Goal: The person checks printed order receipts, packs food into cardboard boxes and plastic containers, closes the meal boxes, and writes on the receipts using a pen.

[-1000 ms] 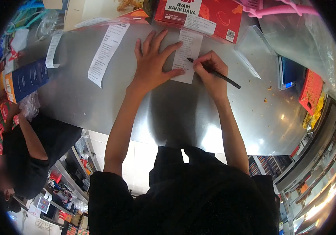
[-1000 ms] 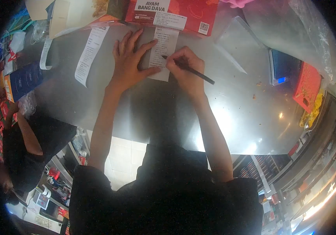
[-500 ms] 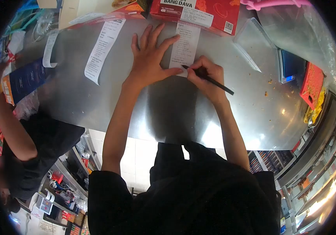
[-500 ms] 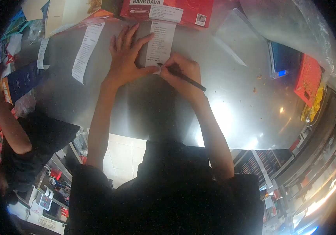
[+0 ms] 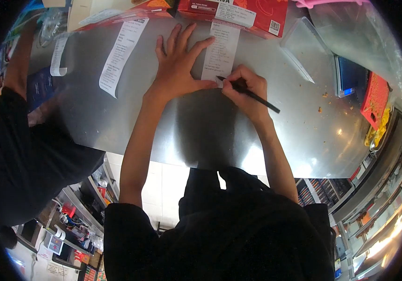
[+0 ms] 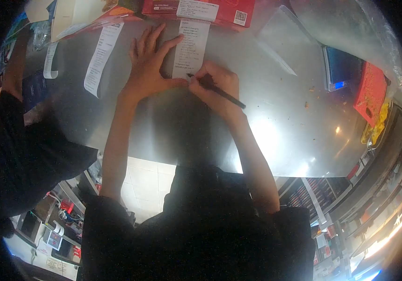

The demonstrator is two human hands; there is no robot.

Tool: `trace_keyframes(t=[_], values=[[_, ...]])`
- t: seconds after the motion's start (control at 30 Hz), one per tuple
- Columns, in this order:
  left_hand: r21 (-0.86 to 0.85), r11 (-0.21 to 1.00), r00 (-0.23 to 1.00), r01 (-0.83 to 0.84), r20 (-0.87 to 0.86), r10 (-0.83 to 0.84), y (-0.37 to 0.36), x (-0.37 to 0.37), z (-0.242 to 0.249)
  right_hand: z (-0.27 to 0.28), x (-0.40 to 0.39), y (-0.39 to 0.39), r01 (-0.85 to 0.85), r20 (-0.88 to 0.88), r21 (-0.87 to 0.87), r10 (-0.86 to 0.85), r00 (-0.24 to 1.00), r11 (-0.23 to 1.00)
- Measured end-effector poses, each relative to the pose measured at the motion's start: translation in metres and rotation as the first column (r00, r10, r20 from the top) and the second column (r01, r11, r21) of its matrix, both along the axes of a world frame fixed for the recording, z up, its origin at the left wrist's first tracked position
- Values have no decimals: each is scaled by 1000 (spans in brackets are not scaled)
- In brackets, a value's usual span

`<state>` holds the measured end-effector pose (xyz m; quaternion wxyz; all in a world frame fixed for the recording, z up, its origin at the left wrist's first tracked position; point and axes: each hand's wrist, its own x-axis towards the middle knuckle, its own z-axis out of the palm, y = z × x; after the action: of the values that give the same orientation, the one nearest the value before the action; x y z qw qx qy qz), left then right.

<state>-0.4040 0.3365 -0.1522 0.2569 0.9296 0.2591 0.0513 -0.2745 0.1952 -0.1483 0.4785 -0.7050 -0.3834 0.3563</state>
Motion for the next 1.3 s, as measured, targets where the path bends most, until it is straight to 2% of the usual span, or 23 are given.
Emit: trace_keyframes(t=[0.03, 0.13, 0.23, 0.43, 0.53, 0.63, 0.83, 0.93, 1.03, 1.13, 1.23, 1.3], values=[[1, 1000, 1000, -1, 0, 1, 0, 0, 0, 0, -1, 1, 4, 15, 21, -5, 1000, 1000], [3, 1000, 1000, 0, 0, 0, 0, 0, 0, 3, -1, -1, 19, -84, 6, -19, 996, 1000], [7, 1000, 1000, 5, 4, -5, 1, 0, -2, -2, 2, -4, -44, -26, -5, 43, 999, 999], [15, 1000, 1000, 1, -17, 0, 1, 0, -1, 1, -1, -2, 58, -91, 24, -56, 994, 998], [10, 1000, 1000, -1, -8, 1, 0, 0, -1, -1, 1, -5, 18, 27, -19, -18, 999, 1000], [20, 1000, 1000, 0, -2, 0, 0, -1, -1, 0, -1, -4, 7, 0, 15, -7, 1000, 1000], [14, 1000, 1000, 5, -5, -5, 2, -1, -3, -6, 2, -5, 52, -5, -32, -52, 999, 998], [10, 1000, 1000, 4, 0, -4, 1, 0, -2, -1, 2, -3, 99, -67, -20, -100, 993, 995], [10, 1000, 1000, 4, 0, -4, 1, 0, -1, 3, 11, -5, -89, 48, -79, 93, 995, 993], [8, 1000, 1000, 6, -9, -6, 2, 1, 0, -2, 10, -3, 85, -271, 1, -81, 959, 996], [4, 1000, 1000, 1, -21, -1, 1, 0, 1, 4, 6, -4, 233, -265, 4, -224, 938, 972], [8, 1000, 1000, 2, -31, -1, 1, 0, 0, 4, -2, -10, 216, -217, -52, -222, 951, 975]])
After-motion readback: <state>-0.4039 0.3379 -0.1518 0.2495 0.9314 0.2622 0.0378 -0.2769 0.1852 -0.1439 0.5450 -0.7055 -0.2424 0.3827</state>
